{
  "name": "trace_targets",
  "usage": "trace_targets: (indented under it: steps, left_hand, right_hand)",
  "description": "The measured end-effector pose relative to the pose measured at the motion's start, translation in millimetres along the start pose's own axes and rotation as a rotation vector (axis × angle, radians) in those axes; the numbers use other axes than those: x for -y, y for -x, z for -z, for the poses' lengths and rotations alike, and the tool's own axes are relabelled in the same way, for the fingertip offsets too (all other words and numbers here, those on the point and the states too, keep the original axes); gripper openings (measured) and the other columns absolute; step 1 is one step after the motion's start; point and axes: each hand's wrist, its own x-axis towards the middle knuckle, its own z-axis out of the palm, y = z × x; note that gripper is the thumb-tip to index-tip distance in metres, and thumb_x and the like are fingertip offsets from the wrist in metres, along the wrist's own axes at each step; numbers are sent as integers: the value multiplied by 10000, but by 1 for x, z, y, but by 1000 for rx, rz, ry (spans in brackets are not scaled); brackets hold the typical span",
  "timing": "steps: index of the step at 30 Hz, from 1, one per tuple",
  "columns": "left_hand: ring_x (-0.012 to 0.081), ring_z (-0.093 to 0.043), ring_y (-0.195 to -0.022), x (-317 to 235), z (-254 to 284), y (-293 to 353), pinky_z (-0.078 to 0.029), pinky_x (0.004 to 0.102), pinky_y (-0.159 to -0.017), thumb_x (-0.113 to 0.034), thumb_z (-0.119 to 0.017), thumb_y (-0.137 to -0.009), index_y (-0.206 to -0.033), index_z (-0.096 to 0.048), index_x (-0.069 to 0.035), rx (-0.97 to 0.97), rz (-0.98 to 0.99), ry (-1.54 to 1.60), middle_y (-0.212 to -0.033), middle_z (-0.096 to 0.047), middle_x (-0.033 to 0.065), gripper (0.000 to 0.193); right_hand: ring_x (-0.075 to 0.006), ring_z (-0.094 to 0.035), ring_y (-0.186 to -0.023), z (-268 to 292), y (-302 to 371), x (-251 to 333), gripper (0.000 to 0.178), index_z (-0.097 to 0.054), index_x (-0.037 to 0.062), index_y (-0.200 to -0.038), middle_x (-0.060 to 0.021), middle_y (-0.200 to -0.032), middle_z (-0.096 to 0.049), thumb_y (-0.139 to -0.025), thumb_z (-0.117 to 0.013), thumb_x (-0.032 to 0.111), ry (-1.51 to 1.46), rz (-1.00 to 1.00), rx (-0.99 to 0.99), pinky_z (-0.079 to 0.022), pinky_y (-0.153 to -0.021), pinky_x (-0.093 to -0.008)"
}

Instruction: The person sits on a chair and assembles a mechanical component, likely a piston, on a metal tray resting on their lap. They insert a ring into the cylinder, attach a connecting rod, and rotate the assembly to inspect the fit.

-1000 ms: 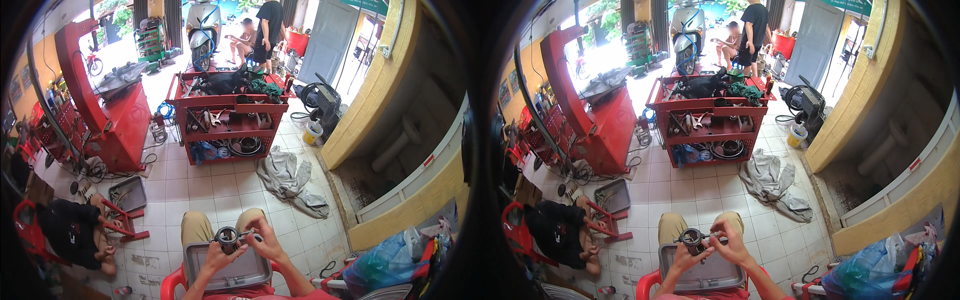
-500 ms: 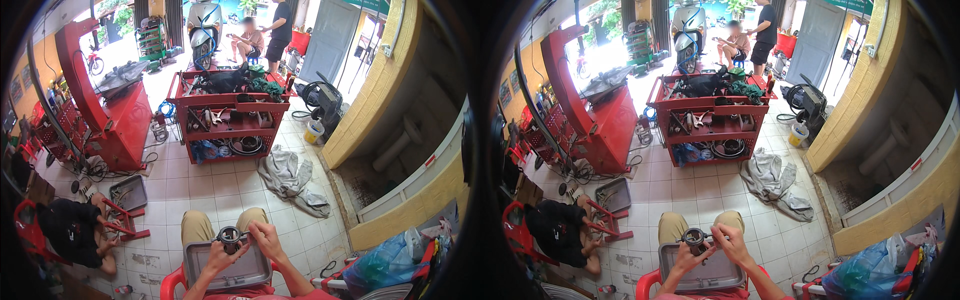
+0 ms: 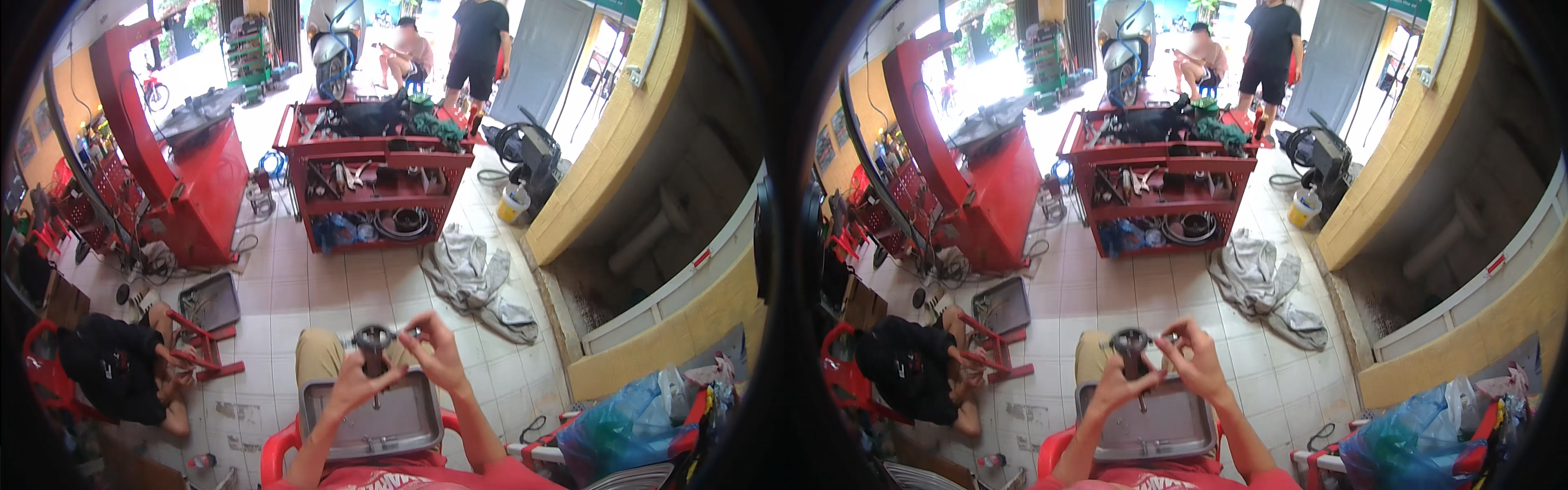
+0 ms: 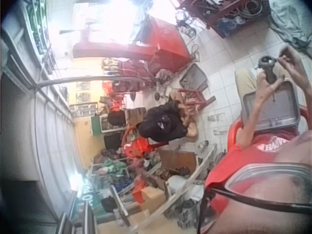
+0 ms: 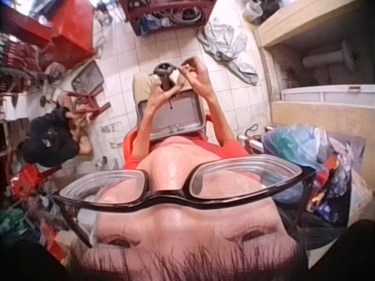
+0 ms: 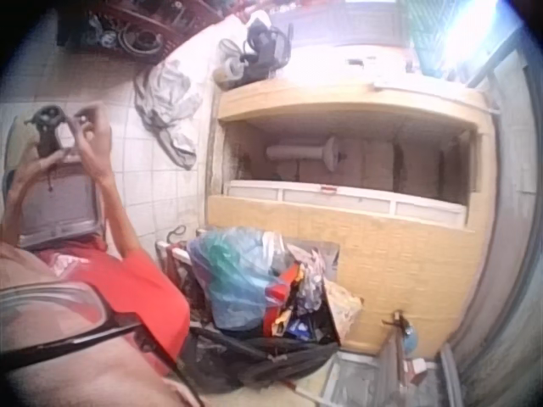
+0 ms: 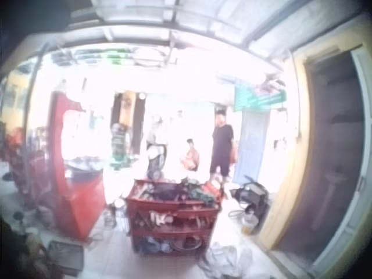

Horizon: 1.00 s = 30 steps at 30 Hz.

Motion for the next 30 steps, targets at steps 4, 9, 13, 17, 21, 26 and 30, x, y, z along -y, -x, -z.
trace_targets:
  steps: [4, 9, 13, 17, 21, 26, 30]
  left_hand:
    - [57, -589, -619, -14, 5, -12, -475, 243, -583, -247, -888, -794, -780, -629, -60, -73, 64, 35, -657, -601, -39, 319]
    - [66, -571, -609, -22, 0, 3, -454, 246, -572, -229, -890, -797, -790, -658, -44, -140, -102, -51, -684, -634, -19, 297]
    - [68, -574, -626, -8, 0, 4, -471, 275, -592, -235, -890, -800, -823, -657, -41, -188, -102, 27, -714, -644, -19, 304]
    - [97, -601, -638, 5, 2, 1, -523, 305, -667, -193, -884, -799, -860, -626, -40, -276, -204, -103, -720, -645, 11, 307]
    - [156, -619, -619, 3, 5, -5, -538, 315, -865, -151, -870, -799, -885, -598, -51, -247, -256, -228, -713, -643, 35, 302]
    - [157, -636, -608, 6, 7, -6, -547, 317, -891, -124, -865, -780, -874, -594, -44, -275, -324, -316, -700, -646, 33, 297]
    - [150, -647, -610, 8, 7, -8, -551, 297, -727, -103, -855, -769, -895, -587, -37, -284, -281, -256, -696, -644, 39, 304]
  right_hand:
    - [-73, -565, -799, -8, -18, 16, 189, -543, 33, -1153, -5, -924, -593, -1001, -649, 70, -212, 16, -69, -475, -700, -230]
    - [-64, -518, -671, -11, -9, 21, 196, -519, 12, -1169, 2, -744, -563, -1021, -621, 89, -238, -13, 43, -433, -622, -241]
    - [-90, -528, -736, -20, -12, 13, 329, -440, 22, -1281, -35, -824, -572, -1003, -616, 26, -40, 236, 83, -434, -687, -244]
    - [-116, -613, -743, -16, -17, 10, 362, -494, 3, -1265, -65, -798, -632, -946, -664, -13, -73, 277, 174, -462, -659, -256]
    - [-112, -583, -745, -26, -11, 8, 350, -488, 2, -1229, -59, -831, -618, -935, -677, -14, -217, 104, 72, -464, -676, -259]
    - [-106, -570, -832, -29, -16, -3, 249, -498, 17, -1182, -53, -884, -567, -982, -645, 38, -249, 175, 108, -446, -727, -245]
    - [-109, -564, -835, -18, -16, -20, 165, -537, 18, -1106, -56, -907, -575, -1020, -620, 132, -230, 1, 240, -433, -713, -245]
